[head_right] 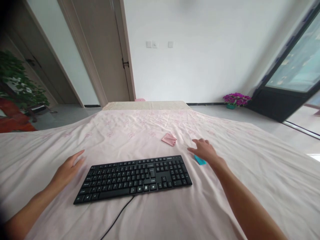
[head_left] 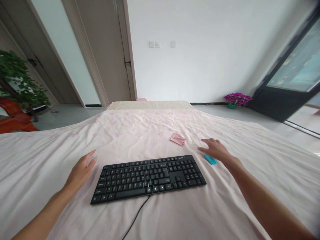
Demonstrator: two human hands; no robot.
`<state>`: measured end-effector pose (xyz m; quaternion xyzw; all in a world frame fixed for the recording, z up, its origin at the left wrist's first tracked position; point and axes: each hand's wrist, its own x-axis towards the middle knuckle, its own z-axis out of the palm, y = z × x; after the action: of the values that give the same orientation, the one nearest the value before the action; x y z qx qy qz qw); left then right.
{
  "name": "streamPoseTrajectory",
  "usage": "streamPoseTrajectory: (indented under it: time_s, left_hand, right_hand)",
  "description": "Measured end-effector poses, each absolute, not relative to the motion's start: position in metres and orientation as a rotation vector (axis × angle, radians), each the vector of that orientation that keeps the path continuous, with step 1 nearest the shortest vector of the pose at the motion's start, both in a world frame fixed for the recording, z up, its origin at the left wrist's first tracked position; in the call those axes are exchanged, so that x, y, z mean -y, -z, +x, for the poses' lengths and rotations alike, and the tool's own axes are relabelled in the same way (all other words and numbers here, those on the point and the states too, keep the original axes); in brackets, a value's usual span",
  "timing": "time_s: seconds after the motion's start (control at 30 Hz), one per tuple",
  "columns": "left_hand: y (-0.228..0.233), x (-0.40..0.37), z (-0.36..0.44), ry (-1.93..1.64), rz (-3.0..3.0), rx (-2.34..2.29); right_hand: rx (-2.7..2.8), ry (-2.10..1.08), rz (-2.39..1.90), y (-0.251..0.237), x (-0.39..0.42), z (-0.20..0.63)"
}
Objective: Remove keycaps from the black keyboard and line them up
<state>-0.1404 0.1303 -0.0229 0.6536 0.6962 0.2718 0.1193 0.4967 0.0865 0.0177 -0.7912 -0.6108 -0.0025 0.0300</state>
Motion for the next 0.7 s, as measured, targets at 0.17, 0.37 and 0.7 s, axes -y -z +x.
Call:
streamPoseTrajectory:
  time_s: [0.17, 0.37, 0.7]
  left_hand:
    - [0.016, -0.079, -0.1, -0.978, 1.668, -1.806]
    - [0.027, -0.052, -0.073, -1.05, 1.648, -1.679]
    - [0.025, -0.041, -0.07, -1.188, 1.466, -1.682]
  right_hand:
    - [1.88, 0.233, -2.41, 0.011, -0.04, 0.479]
    - [2.039, 0.29, -2.274, 0.008, -0.037, 0.499]
    - [1.919, 0.053, -2.342, 0.003, -0.06, 0.551]
